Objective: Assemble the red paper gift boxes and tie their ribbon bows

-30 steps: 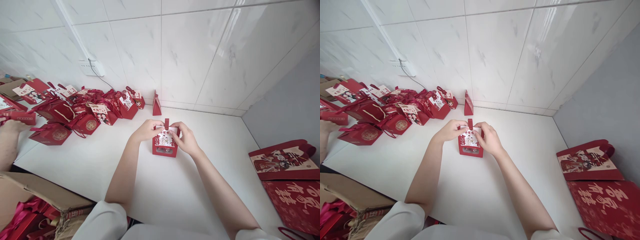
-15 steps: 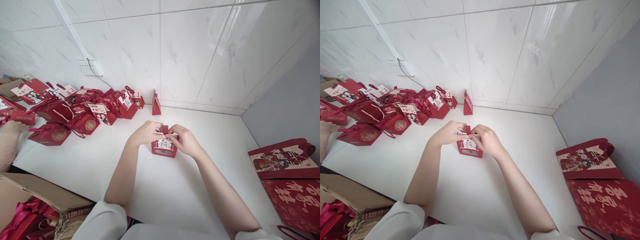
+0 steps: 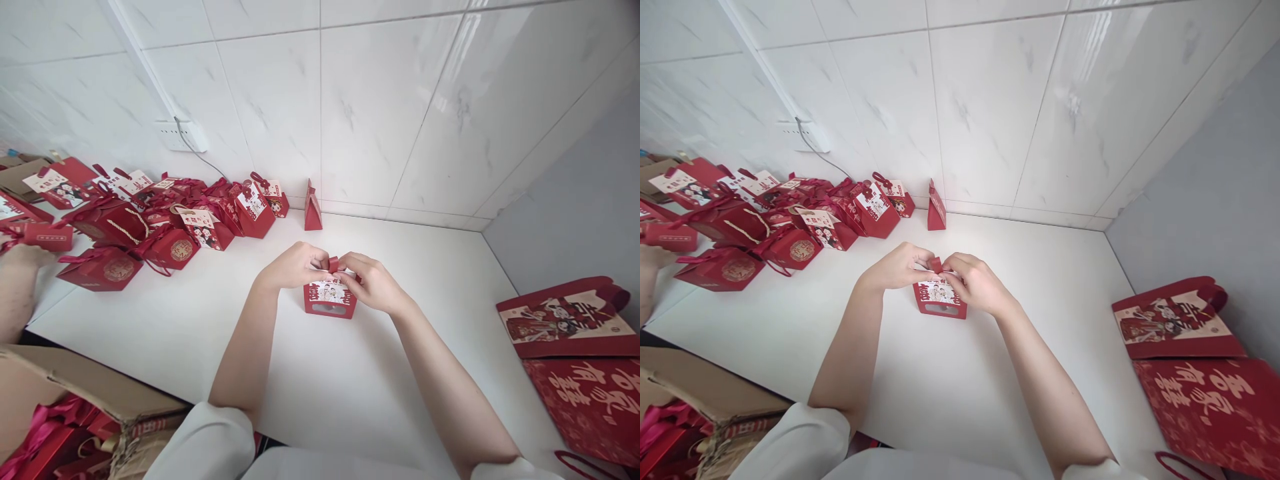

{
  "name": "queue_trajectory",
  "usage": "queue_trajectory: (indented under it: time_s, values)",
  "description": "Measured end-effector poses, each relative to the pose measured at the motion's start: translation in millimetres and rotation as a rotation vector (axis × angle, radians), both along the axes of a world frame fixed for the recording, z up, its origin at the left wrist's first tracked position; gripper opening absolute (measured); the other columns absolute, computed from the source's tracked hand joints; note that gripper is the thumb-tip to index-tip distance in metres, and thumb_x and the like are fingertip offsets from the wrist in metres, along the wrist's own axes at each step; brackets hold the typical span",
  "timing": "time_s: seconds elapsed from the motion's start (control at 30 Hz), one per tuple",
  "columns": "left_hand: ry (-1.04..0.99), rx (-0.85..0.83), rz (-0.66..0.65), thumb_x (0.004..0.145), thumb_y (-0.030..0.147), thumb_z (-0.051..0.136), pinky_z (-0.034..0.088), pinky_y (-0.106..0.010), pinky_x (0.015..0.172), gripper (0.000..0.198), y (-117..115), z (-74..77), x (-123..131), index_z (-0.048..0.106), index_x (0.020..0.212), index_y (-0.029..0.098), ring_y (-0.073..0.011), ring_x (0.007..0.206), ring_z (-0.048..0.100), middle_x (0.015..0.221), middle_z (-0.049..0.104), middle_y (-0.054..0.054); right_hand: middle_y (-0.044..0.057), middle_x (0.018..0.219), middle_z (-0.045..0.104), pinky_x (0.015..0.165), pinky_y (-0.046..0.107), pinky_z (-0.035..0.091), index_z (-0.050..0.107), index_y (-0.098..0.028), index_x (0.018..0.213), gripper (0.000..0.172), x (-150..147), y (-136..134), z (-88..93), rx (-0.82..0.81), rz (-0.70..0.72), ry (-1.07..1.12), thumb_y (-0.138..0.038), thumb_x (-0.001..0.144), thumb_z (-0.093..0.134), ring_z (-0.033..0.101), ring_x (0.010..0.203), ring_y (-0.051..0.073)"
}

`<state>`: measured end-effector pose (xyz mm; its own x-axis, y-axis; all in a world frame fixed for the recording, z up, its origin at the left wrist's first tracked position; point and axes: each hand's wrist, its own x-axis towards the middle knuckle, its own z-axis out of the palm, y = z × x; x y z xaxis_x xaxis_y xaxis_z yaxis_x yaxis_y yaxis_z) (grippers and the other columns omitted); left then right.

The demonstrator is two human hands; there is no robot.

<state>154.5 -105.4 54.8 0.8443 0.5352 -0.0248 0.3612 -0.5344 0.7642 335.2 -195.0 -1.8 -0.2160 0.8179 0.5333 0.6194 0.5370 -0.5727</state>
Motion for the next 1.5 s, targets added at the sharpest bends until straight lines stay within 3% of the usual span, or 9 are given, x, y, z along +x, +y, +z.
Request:
queue_trajectory:
  time_s: [0.37, 0.6, 0.73, 0.87, 1.0, 1.17, 1.27, 1.37, 1.5]
  values:
    - [0.008, 0.019, 0.034, 0.073, 0.033, 0.063, 0.046, -0.024, 0.065, 0.019, -4.8, 8.6, -4.0, 0.066, 0.084, 0.018, -0.0173, 0.082, 0.062, 0.088, 0.069, -0.004, 0.004, 0.095, 0.066, 0.070, 0.032, 0.050, 0.063, -0.023, 0.098, 0.015, 16.0, -5.9, 12.1, -0.122, 0.012, 0.090, -0.031, 0.089, 0.055, 0.062, 0.081, 0.018]
    - [-0.013, 0.060, 0.100, 0.077, 0.037, 0.062, 0.045, -0.025, 0.066, 0.022, 3.6, 4.2, -6.6, 0.072, 0.084, 0.019, -0.0168, 0.079, 0.062, 0.086, 0.071, -0.004, 0.003, 0.093, 0.069, 0.068, 0.031, 0.050, 0.066, -0.025, 0.098, 0.017, 19.2, -9.1, 16.6, -0.120, -0.030, 0.063, -0.029, 0.092, 0.050, 0.063, 0.081, 0.018]
    - [-0.142, -0.080, 0.151, 0.075, 0.042, 0.065, 0.047, -0.025, 0.072, 0.030, 19.7, -25.6, -2.3, 0.068, 0.094, 0.019, -0.0175, 0.086, 0.062, 0.094, 0.069, -0.005, 0.004, 0.098, 0.068, 0.073, 0.034, 0.051, 0.062, -0.026, 0.107, 0.021, 17.4, 4.3, -1.3, -0.099, -0.200, 0.137, -0.034, 0.091, 0.052, 0.064, 0.083, 0.020]
    - [-0.502, -0.364, 0.345, 0.074, 0.044, 0.066, 0.050, -0.030, 0.080, 0.057, 27.1, -84.8, 6.5, 0.048, 0.123, 0.021, -0.0195, 0.096, 0.062, 0.113, 0.063, -0.009, 0.008, 0.105, 0.067, 0.075, 0.038, 0.054, 0.029, -0.023, 0.141, 0.072, 6.0, 24.2, -43.3, -0.160, -0.350, 0.425, -0.043, 0.081, 0.063, 0.065, 0.087, 0.023]
    - [-0.661, -0.580, 0.523, 0.081, 0.049, 0.056, 0.050, -0.034, 0.086, 0.054, 20.9, -130.9, 9.1, 0.046, 0.125, 0.020, -0.0226, 0.105, 0.060, 0.122, 0.058, -0.012, 0.012, 0.125, 0.059, 0.089, 0.042, 0.051, 0.011, -0.021, 0.148, 0.079, -12.4, 29.5, -81.9, -0.244, -0.407, 0.670, -0.048, 0.087, 0.053, 0.061, 0.106, 0.025]
    - [-0.747, -0.511, 0.570, 0.081, 0.049, 0.057, 0.051, -0.032, 0.077, 0.047, 20.9, -146.1, 5.8, 0.046, 0.119, 0.025, -0.0201, 0.095, 0.062, 0.115, 0.060, -0.007, 0.001, 0.145, 0.038, 0.106, 0.040, 0.039, 0.020, -0.029, 0.147, 0.069, -23.5, 26.4, -99.2, -0.296, -0.194, 0.873, -0.050, 0.089, 0.050, 0.042, 0.130, 0.023]
    - [-0.833, -0.360, 0.674, 0.082, 0.049, 0.056, 0.050, -0.028, 0.074, 0.034, 26.8, -151.1, 7.2, 0.045, 0.104, 0.025, -0.0153, 0.088, 0.061, 0.107, 0.060, -0.003, 0.002, 0.144, 0.040, 0.104, 0.041, 0.040, 0.029, -0.031, 0.143, 0.067, -23.9, 28.5, -99.6, -0.264, -0.108, 0.878, -0.045, 0.085, 0.059, 0.046, 0.126, 0.024]
    - [-0.787, -0.309, 0.645, 0.085, 0.049, 0.052, 0.048, -0.027, 0.073, 0.028, 30.9, -155.6, 10.1, 0.047, 0.092, 0.022, -0.0146, 0.084, 0.060, 0.100, 0.061, -0.003, 0.006, 0.142, 0.043, 0.101, 0.042, 0.042, 0.041, -0.027, 0.132, 0.054, -23.5, 32.0, -99.5, -0.167, -0.182, 0.873, -0.041, 0.084, 0.061, 0.048, 0.122, 0.024]
    - [-0.624, -0.367, 0.431, 0.080, 0.044, 0.061, 0.047, -0.032, 0.084, 0.032, 31.7, -158.7, 12.9, 0.054, 0.098, 0.019, -0.0205, 0.097, 0.060, 0.105, 0.063, -0.006, 0.007, 0.142, 0.041, 0.105, 0.042, 0.037, 0.049, -0.025, 0.121, 0.041, -16.8, 37.0, -101.6, -0.075, -0.298, 0.881, -0.040, 0.085, 0.059, 0.042, 0.127, 0.024]
